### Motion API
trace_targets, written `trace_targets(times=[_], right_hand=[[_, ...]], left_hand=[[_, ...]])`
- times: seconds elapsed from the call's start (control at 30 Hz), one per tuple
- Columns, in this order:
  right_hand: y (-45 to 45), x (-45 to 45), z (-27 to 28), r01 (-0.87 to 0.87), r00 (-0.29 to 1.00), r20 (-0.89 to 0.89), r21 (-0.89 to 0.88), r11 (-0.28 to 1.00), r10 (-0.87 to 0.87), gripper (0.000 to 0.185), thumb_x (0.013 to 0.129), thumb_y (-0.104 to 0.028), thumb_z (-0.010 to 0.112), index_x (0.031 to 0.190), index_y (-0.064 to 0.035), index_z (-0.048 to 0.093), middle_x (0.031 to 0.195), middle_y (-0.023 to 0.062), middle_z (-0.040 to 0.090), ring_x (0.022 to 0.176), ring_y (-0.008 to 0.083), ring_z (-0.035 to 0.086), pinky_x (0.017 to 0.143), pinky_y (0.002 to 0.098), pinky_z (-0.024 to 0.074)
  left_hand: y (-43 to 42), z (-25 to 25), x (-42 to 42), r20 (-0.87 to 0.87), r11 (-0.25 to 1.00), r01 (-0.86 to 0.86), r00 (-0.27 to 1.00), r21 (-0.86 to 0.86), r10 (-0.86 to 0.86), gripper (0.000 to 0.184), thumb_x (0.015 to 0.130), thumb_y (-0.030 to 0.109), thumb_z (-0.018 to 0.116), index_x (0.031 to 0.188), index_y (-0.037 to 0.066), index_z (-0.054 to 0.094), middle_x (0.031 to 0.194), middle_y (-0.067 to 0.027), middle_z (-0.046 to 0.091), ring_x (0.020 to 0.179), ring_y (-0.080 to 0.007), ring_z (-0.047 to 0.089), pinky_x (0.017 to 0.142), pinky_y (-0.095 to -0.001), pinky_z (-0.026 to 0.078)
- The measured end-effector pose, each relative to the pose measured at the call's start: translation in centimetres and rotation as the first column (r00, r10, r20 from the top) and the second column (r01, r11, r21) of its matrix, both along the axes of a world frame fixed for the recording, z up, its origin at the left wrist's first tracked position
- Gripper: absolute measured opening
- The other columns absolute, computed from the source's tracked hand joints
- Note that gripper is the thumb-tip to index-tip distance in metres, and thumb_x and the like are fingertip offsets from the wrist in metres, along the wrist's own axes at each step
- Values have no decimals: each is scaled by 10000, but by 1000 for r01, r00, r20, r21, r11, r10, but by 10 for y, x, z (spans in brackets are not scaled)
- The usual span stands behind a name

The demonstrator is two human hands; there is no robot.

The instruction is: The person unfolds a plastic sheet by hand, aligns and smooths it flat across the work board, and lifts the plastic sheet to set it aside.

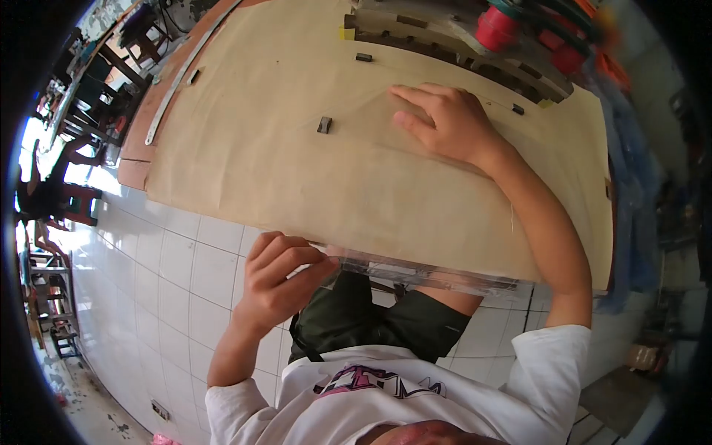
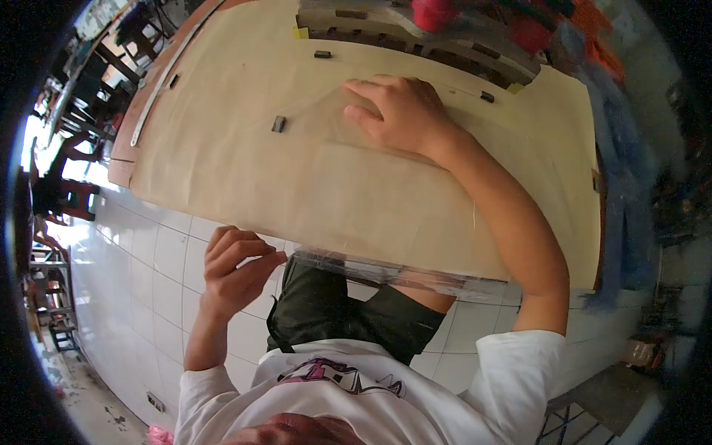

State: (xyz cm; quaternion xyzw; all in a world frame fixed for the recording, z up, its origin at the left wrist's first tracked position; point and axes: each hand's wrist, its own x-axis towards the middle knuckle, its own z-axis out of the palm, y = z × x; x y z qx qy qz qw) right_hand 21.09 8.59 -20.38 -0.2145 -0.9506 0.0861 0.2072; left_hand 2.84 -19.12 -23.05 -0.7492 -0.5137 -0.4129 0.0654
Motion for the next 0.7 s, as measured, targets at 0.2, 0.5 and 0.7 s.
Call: trace_targets(times=[0.2, 0.5, 0.7], right_hand=[[3, -1, 1, -5, 1000, 12, -2, 1000, 5, 424, 905, -320, 677, 1279, -120, 662, 946, 100, 692, 727, 262, 624, 708, 367, 512], [3, 0, -3, -62, 997, -44, 64, 996, 65, 386, 916, -275, 678, 1273, -133, 641, 993, 96, 682, 735, 262, 644, 683, 382, 521], [-4, 0, -2, -45, 998, -27, 160, 986, 50, 438, 921, -210, 662, 1339, -149, 546, 1043, 98, 665, 752, 306, 672, 694, 420, 548]], left_hand=[[-7, -11, 7, -43, 998, -55, 998, 11, 56, 213, 620, 39, 852, 790, 116, 750, 796, 10, 644, 737, -180, 598, 635, -344, 439], [-7, -7, 17, 25, 988, -131, 991, -78, 133, 129, 711, 56, 814, 782, 84, 710, 999, -63, 732, 1018, -271, 689, 864, -419, 521], [-5, 0, 17, 28, 985, -133, 990, -108, 137, 122, 721, 52, 809, 772, 82, 703, 992, -65, 738, 991, -267, 696, 852, -415, 524]])
